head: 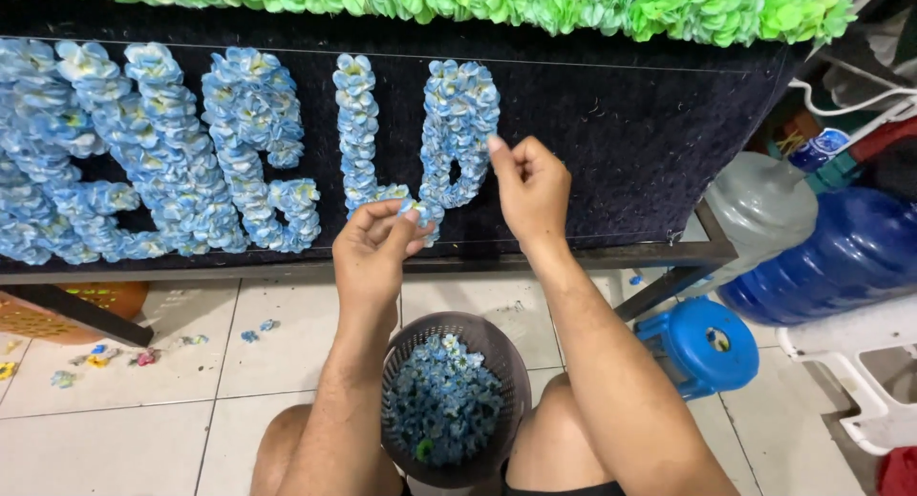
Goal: Pinning small blue flowers onto a board to form letters for a floral arrangement
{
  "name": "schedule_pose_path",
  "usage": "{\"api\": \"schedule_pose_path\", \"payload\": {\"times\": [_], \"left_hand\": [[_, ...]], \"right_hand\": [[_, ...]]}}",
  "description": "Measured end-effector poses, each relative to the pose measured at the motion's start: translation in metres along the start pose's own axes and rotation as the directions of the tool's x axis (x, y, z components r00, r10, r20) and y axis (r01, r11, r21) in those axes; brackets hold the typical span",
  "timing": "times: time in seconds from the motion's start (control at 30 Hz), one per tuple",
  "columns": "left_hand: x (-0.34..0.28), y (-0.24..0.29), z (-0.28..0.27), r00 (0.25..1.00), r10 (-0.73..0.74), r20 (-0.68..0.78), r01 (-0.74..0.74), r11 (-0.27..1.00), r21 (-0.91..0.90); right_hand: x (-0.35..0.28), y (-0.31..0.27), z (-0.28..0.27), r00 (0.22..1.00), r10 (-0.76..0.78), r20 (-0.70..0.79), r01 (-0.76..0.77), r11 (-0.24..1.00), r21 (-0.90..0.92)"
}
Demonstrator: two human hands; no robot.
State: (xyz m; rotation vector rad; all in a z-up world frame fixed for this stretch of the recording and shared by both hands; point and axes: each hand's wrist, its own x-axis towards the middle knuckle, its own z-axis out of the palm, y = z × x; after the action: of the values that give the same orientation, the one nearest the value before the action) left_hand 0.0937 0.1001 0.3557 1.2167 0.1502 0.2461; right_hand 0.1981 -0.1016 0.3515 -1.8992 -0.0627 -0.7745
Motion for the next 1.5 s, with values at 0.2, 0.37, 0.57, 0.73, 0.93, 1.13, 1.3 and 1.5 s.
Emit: {"api": "schedule_pose_path", "payload": {"times": [0.2,0.37,0.57,0.73,0.93,1.13,1.3,1.5], "left_hand": [[-0.002,-0.007,0.006,1.0,-0.001,0.018,0.001,1.0,-0.024],[0.0,-0.017,0.007,1.0,-0.024,0.018,0.025,0.998,-0.062],[-0.001,-0.035,0.025,0.993,-0.082,0.086,0.089,0.992,-0.087],[0.003,-0.019,0.042,0.991,-0.09,0.098,0.096,0.994,-0.058],[0.016,-0.026,0.057,0.959,-0.122,0.255,0.175,0.965,-0.194],[0.015,-0.034,0.05,0.976,-0.065,0.207,0.086,0.992,-0.09],[0.019,-0.033,0.056,0.935,-0.071,0.349,0.14,0.974,-0.177],[0.008,-0.046,0.032,0.975,-0.053,0.217,0.077,0.992,-0.103]], "right_hand": [[0.002,-0.001,0.022,0.998,-0.059,0.037,0.061,0.997,-0.049],[-0.017,-0.015,-0.006,0.979,-0.098,0.177,0.081,0.991,0.105],[-0.038,-0.005,-0.03,0.85,-0.086,0.519,-0.141,0.913,0.383],[-0.039,-0.003,-0.058,0.874,-0.032,0.484,-0.194,0.892,0.409],[-0.036,0.025,-0.075,0.849,0.004,0.528,-0.178,0.943,0.28],[-0.036,0.022,-0.071,0.825,-0.136,0.548,0.08,0.989,0.126],[-0.04,0.015,-0.059,0.781,-0.163,0.603,0.201,0.98,0.005],[-0.044,0.026,-0.048,0.748,-0.108,0.655,0.155,0.988,-0.014]]}}
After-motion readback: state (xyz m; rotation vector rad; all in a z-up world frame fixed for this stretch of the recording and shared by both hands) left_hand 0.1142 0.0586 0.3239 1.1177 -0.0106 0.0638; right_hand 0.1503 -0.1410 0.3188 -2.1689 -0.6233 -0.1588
